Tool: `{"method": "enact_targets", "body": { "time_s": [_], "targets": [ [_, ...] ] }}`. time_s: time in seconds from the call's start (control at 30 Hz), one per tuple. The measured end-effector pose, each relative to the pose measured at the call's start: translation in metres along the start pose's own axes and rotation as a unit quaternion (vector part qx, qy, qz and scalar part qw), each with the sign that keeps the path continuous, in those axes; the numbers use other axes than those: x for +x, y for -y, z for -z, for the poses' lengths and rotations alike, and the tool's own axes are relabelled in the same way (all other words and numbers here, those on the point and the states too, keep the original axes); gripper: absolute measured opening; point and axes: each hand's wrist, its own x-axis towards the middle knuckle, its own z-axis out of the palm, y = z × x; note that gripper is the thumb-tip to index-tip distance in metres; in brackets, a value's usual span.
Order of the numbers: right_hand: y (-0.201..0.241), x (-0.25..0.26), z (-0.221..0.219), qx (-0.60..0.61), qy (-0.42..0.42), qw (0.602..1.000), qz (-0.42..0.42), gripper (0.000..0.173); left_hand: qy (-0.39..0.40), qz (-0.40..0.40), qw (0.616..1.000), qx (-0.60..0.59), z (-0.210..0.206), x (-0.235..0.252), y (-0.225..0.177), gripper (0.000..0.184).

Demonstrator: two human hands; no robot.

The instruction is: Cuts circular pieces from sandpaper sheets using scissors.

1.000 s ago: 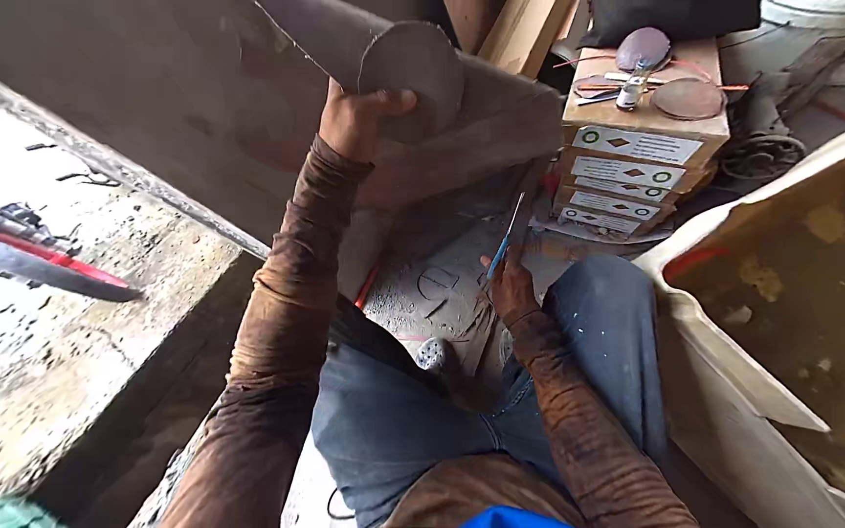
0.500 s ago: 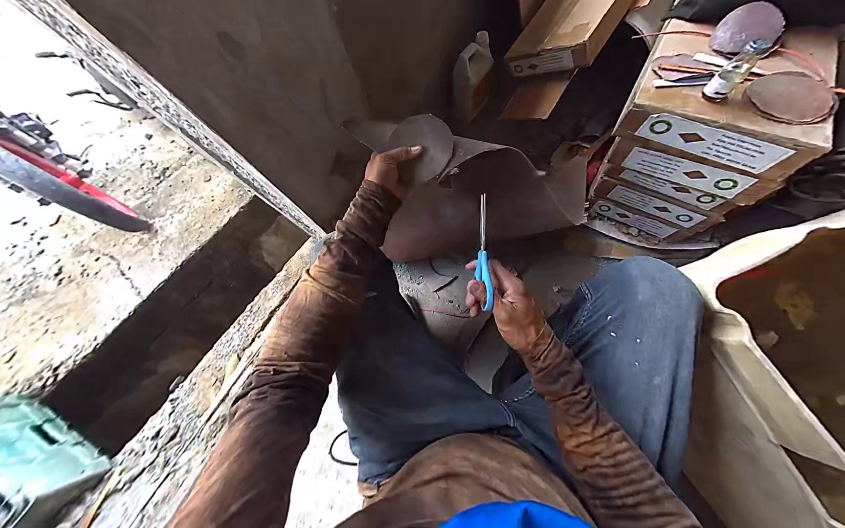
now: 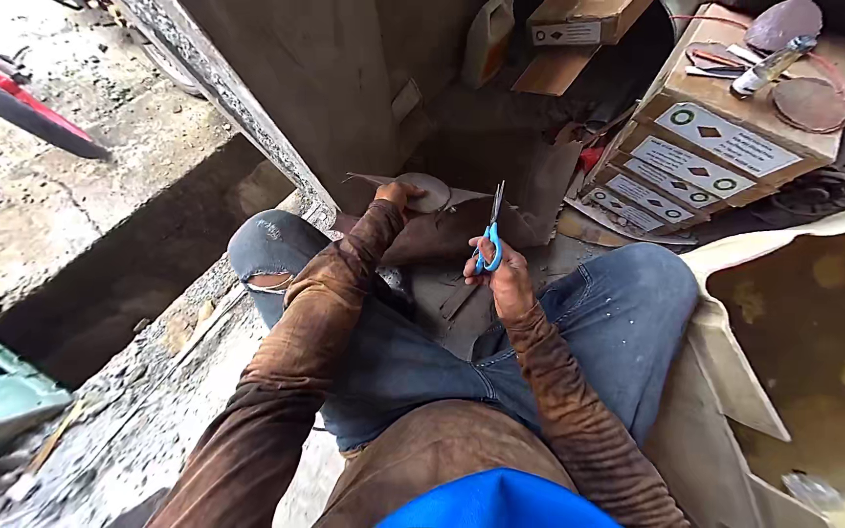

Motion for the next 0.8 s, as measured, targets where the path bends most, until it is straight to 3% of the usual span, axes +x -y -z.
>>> {"method": "enact_targets", "body": {
  "time_s": [0.17, 0.3, 0.37, 0.47, 0.67, 0.8],
  "targets": [
    [0.034, -0.03, -0.014, -0.065, 0.011, 0.997, 0.049, 0.026, 0.082, -0.026, 0.996, 0.029, -0.027, -0.01, 0.007, 0.052],
    [0.036, -0.043, -0.019, -0.096, 0.041, 0.993, 0.047, 0.024, 0.127, -0.042, 0.99, 0.047, -0.035, -0.028, 0.019, 0.065],
    [0.033, -0.045, -0.023, -0.095, 0.042, 0.994, 0.041, 0.024, 0.096, -0.04, 0.994, 0.039, -0.027, -0.028, 0.034, 0.062],
    [0.021, -0.039, -0.026, -0.078, 0.038, 0.996, 0.033, 0.022, 0.011, -0.025, 1.0, -0.005, -0.004, 0.018, 0.076, 0.054],
    [-0.01, -0.004, -0.007, -0.036, -0.003, 0.989, -0.145, 0.031, 0.002, -0.014, 0.988, -0.155, -0.049, 0.085, 0.147, 0.03],
    [-0.031, 0.016, 0.032, -0.095, -0.034, 0.969, -0.225, 0.032, 0.04, -0.03, 0.986, -0.162, -0.028, 0.105, 0.163, 0.025]
  ]
}}
